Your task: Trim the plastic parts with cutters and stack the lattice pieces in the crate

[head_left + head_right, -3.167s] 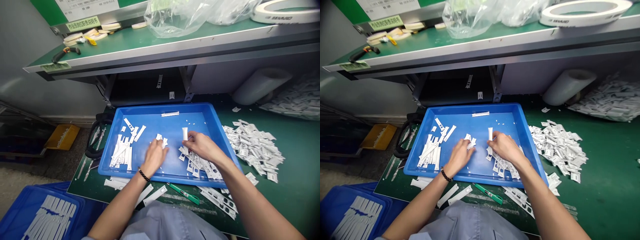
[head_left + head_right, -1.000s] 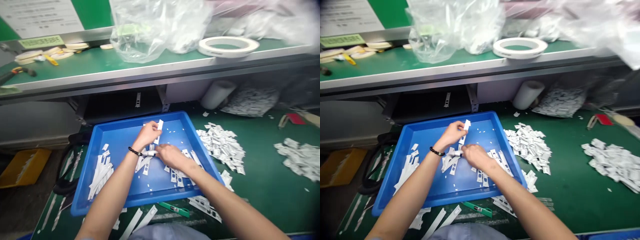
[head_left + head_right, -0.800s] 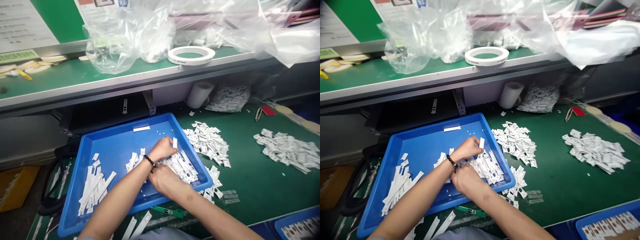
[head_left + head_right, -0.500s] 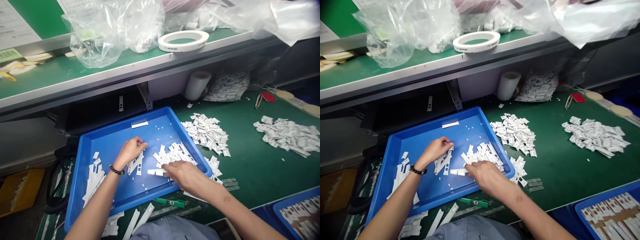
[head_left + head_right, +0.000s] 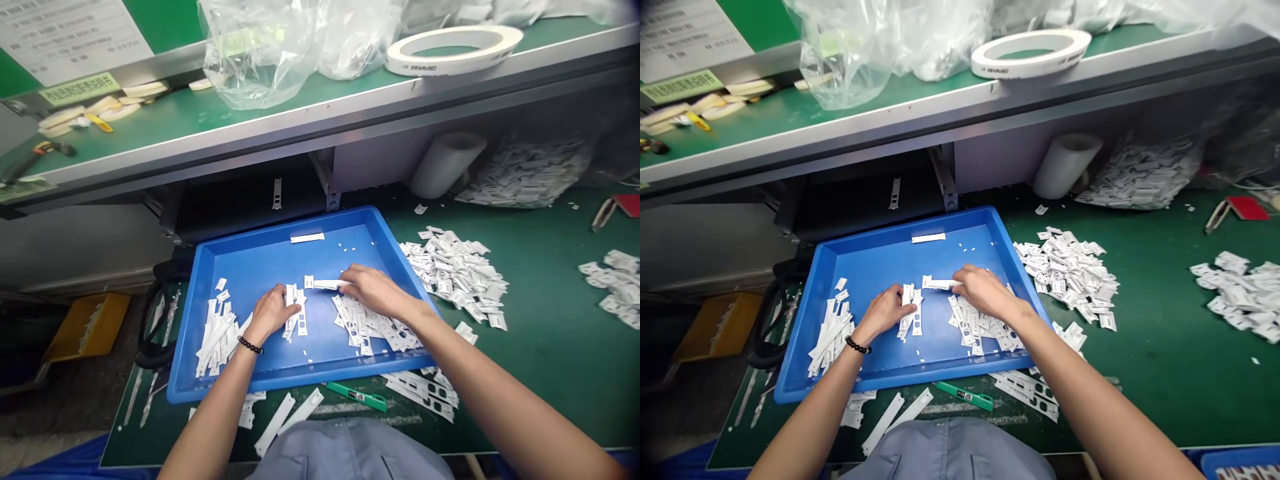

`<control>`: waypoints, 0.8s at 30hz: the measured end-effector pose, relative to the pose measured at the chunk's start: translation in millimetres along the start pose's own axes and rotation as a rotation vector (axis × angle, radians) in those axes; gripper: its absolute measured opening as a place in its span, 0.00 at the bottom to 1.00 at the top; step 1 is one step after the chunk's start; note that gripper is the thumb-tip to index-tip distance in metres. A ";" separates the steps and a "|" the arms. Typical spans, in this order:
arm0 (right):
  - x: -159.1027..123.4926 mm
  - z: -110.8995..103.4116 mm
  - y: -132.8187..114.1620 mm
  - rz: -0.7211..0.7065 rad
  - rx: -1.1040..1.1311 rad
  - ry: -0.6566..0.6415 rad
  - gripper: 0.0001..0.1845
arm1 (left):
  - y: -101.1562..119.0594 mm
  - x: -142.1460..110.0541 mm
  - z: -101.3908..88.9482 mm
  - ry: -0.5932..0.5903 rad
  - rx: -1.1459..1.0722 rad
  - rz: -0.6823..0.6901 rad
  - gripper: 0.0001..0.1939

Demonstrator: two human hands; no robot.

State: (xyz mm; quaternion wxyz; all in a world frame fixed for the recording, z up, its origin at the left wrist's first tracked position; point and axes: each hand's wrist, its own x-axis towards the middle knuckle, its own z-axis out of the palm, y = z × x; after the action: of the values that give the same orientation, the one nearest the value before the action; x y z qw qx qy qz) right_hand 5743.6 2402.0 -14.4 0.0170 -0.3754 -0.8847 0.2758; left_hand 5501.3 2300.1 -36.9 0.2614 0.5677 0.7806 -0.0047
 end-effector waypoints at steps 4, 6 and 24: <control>36.2 7.6 -11.2 -0.126 -0.073 -0.078 0.14 | -0.2 -8.3 2.6 0.078 0.068 0.024 0.26; 46.6 7.0 -15.0 -0.162 -0.091 -0.063 0.14 | 2.9 -13.7 7.5 0.117 0.130 0.046 0.28; 41.6 8.8 -31.0 -0.196 -0.066 -0.118 0.17 | -5.3 -34.9 11.1 0.159 0.059 -0.044 0.14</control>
State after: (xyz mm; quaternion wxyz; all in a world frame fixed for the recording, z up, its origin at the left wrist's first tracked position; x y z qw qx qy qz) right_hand 5691.4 2408.4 -13.7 -0.0207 -0.2703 -0.9253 0.2651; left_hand 5508.7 2264.0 -33.5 0.1814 0.5564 0.8108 0.0116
